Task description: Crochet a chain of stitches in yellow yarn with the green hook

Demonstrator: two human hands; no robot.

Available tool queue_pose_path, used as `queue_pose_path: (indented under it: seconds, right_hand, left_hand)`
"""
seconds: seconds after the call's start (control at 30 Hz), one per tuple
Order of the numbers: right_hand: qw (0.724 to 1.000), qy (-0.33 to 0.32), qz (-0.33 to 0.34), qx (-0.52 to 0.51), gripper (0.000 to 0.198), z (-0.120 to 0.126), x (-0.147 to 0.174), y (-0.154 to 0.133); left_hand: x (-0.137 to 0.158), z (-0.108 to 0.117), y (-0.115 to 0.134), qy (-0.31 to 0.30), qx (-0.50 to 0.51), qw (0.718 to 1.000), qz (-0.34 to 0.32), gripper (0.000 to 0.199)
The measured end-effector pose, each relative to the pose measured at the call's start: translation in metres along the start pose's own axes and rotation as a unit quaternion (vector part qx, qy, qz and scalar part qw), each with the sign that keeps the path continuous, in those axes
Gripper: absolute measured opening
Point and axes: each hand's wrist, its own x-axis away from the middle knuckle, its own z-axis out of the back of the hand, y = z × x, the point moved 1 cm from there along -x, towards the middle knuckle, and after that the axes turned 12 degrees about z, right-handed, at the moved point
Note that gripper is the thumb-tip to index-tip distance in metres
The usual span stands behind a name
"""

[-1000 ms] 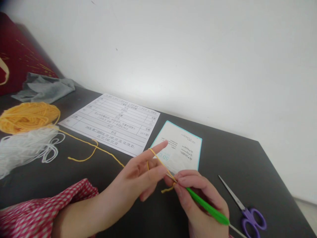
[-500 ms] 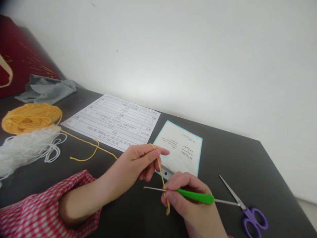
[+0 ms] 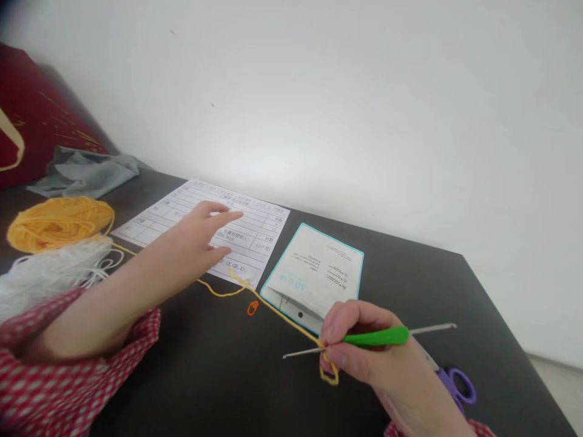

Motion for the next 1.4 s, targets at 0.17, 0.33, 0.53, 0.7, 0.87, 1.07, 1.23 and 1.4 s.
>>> queue_pose_path:
  seconds: [0.17, 0.33, 0.53, 0.7, 0.87, 1.07, 1.23, 1.4]
  right_hand:
    - [0.999, -0.034, -0.008, -0.023, 0.014, -0.001, 0.002, 0.004]
    - [0.999, -0.041, -0.019, -0.010, 0.020, -0.002, 0.006, 0.004]
    - [0.994, -0.062, -0.043, -0.084, 0.018, -0.006, 0.011, 0.003]
    - [0.984, -0.054, -0.040, -0.163, 0.015, -0.015, 0.009, 0.004]
    - [0.982, 0.016, 0.001, -0.186, 0.017, -0.022, 0.009, 0.005]
    - [0.987, 0.060, 0.080, -0.127, 0.013, -0.018, 0.010, 0.012]
    - [0.980, 0.106, 0.163, -0.038, 0.012, -0.016, 0.014, 0.022]
    - [0.961, 0.161, 0.224, 0.003, 0.013, -0.023, 0.013, 0.028]
  left_hand:
    - [0.027, -0.012, 0.027, 0.028, 0.033, 0.987, -0.152, 0.054]
    - [0.048, -0.027, 0.046, -0.361, 0.405, 0.819, -0.186, 0.053]
    - [0.049, -0.036, 0.043, -0.509, 0.600, 0.616, -0.038, 0.044]
    - [0.043, -0.024, 0.033, -0.419, 0.701, 0.574, -0.065, 0.042]
    - [0.036, -0.014, 0.033, -0.229, 0.530, 0.795, -0.188, 0.050]
    - [0.052, -0.041, 0.042, -0.071, 0.206, 0.924, -0.314, 0.033]
    - [0.067, -0.060, 0.051, -0.225, 0.418, 0.877, -0.080, 0.053]
    - [0.076, -0.072, 0.059, -0.338, 0.588, 0.729, 0.092, 0.082]
